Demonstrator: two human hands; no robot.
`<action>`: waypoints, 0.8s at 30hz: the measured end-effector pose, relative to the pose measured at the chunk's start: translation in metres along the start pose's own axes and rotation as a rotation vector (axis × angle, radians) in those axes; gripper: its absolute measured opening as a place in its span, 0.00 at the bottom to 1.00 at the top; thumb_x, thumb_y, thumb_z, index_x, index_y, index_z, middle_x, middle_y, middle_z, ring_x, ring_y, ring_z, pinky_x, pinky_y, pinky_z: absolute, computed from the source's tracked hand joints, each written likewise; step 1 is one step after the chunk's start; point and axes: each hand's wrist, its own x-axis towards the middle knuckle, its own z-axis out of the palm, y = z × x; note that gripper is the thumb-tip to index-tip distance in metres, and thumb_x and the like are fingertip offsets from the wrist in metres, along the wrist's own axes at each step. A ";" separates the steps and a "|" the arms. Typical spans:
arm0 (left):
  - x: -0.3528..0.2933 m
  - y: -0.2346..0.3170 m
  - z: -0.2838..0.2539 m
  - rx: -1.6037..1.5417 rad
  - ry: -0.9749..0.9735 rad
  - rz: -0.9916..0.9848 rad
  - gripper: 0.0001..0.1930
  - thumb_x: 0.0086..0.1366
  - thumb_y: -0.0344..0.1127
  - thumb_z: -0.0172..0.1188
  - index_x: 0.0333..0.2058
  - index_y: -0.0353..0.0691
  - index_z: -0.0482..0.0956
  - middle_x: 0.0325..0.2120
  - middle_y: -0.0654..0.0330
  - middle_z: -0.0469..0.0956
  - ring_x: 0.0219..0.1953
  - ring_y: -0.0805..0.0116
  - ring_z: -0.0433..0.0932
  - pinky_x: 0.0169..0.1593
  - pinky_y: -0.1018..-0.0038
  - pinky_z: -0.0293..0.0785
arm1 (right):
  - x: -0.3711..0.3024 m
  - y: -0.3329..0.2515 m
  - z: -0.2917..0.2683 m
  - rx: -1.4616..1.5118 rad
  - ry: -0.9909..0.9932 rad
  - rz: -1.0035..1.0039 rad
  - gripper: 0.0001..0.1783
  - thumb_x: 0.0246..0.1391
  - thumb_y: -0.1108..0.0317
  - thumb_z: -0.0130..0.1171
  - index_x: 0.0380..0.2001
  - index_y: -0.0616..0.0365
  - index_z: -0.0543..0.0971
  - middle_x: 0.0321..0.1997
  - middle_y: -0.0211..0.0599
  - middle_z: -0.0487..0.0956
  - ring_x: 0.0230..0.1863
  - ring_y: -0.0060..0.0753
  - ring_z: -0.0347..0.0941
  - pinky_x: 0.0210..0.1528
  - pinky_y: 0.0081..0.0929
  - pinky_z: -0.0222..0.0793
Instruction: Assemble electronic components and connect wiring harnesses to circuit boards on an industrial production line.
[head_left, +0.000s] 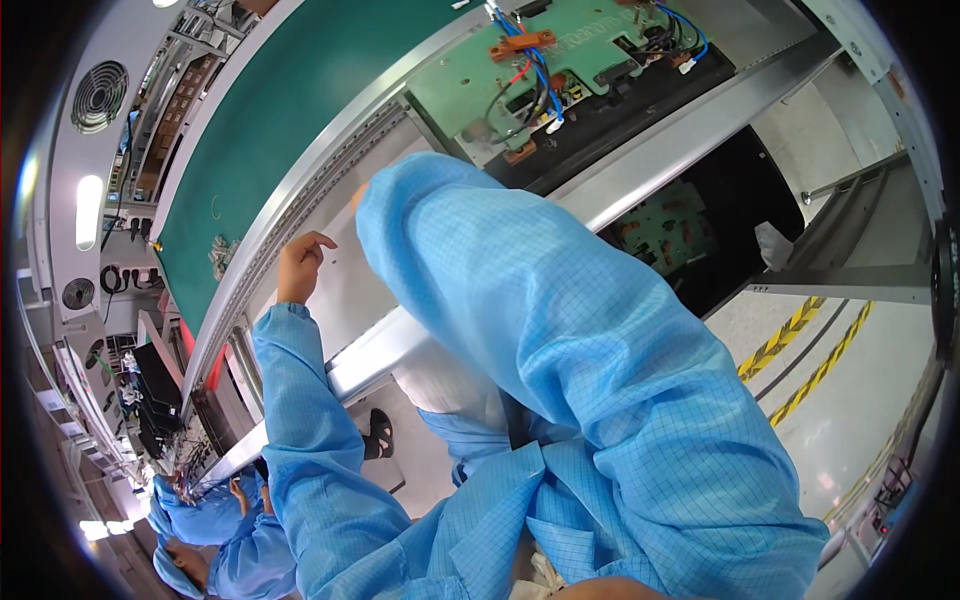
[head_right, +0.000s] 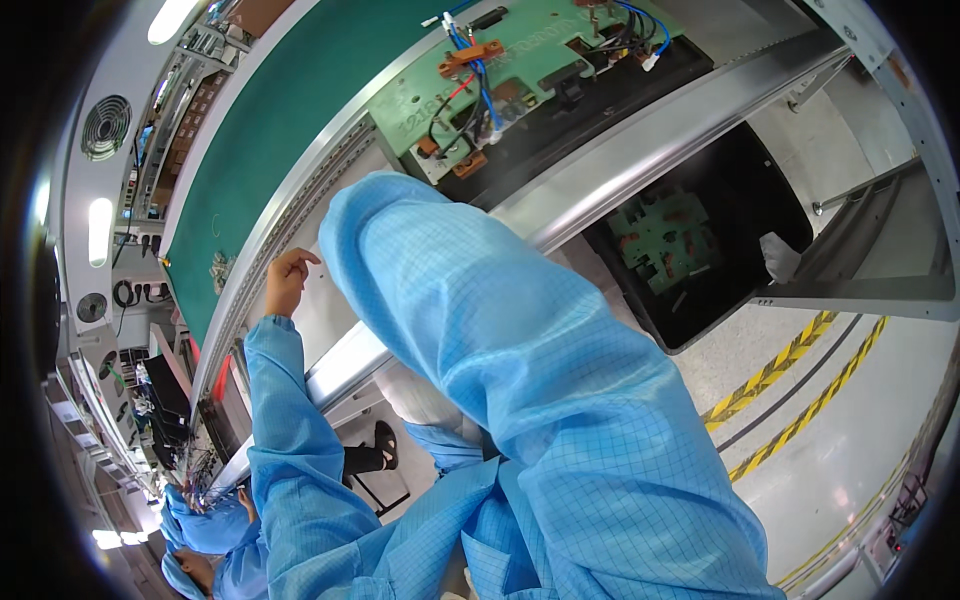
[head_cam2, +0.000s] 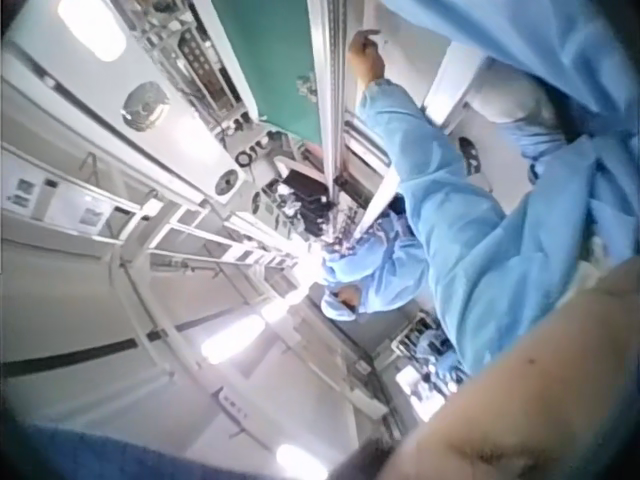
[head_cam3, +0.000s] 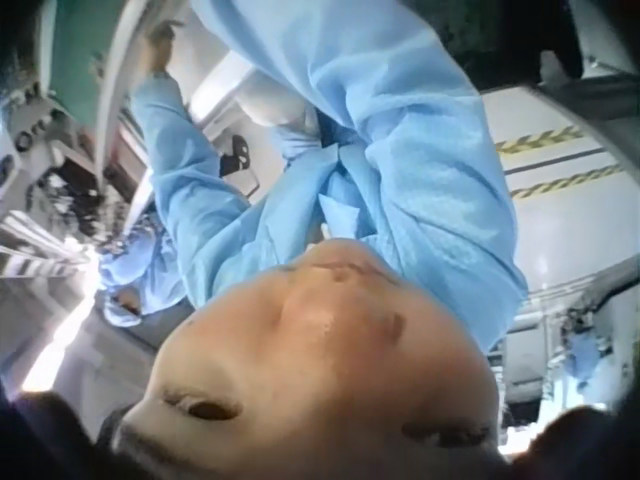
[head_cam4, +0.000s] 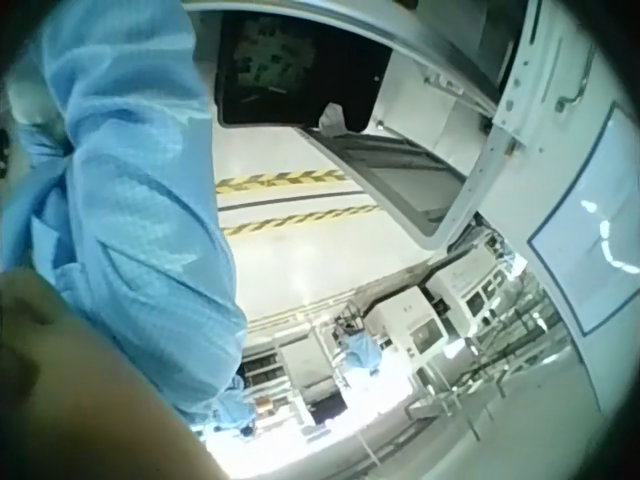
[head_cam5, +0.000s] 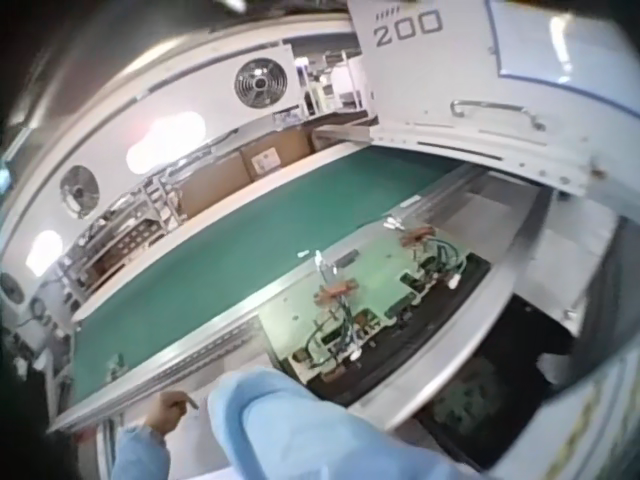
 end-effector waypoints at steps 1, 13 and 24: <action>0.003 0.000 0.000 -0.026 0.006 -0.017 0.21 0.43 0.17 0.38 0.29 0.36 0.81 0.11 0.66 0.62 0.16 0.77 0.59 0.22 0.78 0.56 | -0.002 0.008 -0.004 -0.006 -0.002 0.018 0.19 0.58 0.50 0.50 0.39 0.49 0.84 0.41 0.34 0.83 0.44 0.36 0.78 0.50 0.38 0.69; 0.025 -0.014 -0.011 -0.347 0.096 0.040 0.23 0.45 0.16 0.37 0.35 0.34 0.79 0.13 0.71 0.61 0.16 0.83 0.57 0.20 0.84 0.57 | -0.013 0.108 0.013 0.123 -0.152 0.241 0.20 0.59 0.50 0.49 0.41 0.50 0.82 0.40 0.34 0.84 0.42 0.34 0.78 0.48 0.35 0.70; -0.015 -0.020 -0.040 -0.357 0.227 -0.002 0.21 0.48 0.15 0.36 0.34 0.33 0.78 0.13 0.71 0.60 0.15 0.83 0.56 0.21 0.84 0.54 | -0.152 0.126 -0.058 0.613 -0.236 0.442 0.26 0.63 0.47 0.45 0.49 0.57 0.76 0.40 0.42 0.83 0.29 0.30 0.77 0.33 0.29 0.73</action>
